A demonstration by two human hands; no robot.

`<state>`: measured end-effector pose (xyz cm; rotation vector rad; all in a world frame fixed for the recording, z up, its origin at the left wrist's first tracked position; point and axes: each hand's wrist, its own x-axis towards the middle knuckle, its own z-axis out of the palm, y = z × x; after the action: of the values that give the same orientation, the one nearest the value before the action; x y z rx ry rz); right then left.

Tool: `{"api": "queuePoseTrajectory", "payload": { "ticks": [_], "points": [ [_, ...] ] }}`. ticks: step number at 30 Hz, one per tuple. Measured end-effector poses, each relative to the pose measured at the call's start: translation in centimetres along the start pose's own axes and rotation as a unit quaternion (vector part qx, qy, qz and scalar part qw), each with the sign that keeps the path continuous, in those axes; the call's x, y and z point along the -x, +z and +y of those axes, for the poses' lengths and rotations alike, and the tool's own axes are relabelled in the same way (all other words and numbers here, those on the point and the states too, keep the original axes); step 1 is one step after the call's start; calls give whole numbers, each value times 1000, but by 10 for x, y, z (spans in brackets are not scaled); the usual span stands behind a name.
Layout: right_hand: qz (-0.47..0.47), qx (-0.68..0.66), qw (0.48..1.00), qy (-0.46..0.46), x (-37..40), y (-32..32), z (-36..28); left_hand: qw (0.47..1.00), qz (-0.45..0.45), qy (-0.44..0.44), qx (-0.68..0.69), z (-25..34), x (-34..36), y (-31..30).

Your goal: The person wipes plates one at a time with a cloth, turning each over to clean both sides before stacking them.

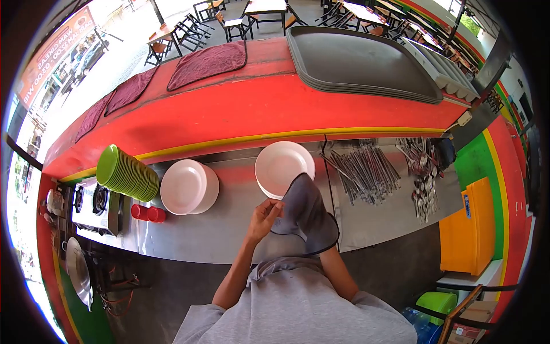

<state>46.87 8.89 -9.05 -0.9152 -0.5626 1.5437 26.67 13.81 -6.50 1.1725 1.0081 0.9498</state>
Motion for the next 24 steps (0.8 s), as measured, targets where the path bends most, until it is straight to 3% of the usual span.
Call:
{"api": "queuePoseTrajectory", "payload": {
  "ticks": [1,2,4,7,10,11,16,18,22,24],
  "points": [
    [24,240,970,-21,1,-19,13,1000,29,-2,10,-6,-3,1],
    [43,437,897,-51,5,-33,19,998,59,-3,21,-11,-7,2],
    [75,664,737,-100,12,-45,22,991,123,-25,34,-20,-14,-1],
    [146,726,646,-188,5,-54,13,979,201,-23,31,-27,-24,-10],
    [226,729,587,-268,-16,-56,-6,972,236,4,4,-41,-43,-24],
    [168,811,514,-221,-28,-86,6,969,244,17,-18,-44,-50,-29],
    [272,888,258,-266,-79,-59,-34,959,273,36,-60,-63,-81,-37],
    [269,907,166,-279,-93,-51,-40,959,275,30,-67,-75,-94,-39],
    [175,939,15,-296,-127,-38,-12,963,257,28,-75,-105,-112,-39],
    [156,948,-22,-277,-142,-40,6,964,249,39,-85,-112,-115,-37]
  ]
}}
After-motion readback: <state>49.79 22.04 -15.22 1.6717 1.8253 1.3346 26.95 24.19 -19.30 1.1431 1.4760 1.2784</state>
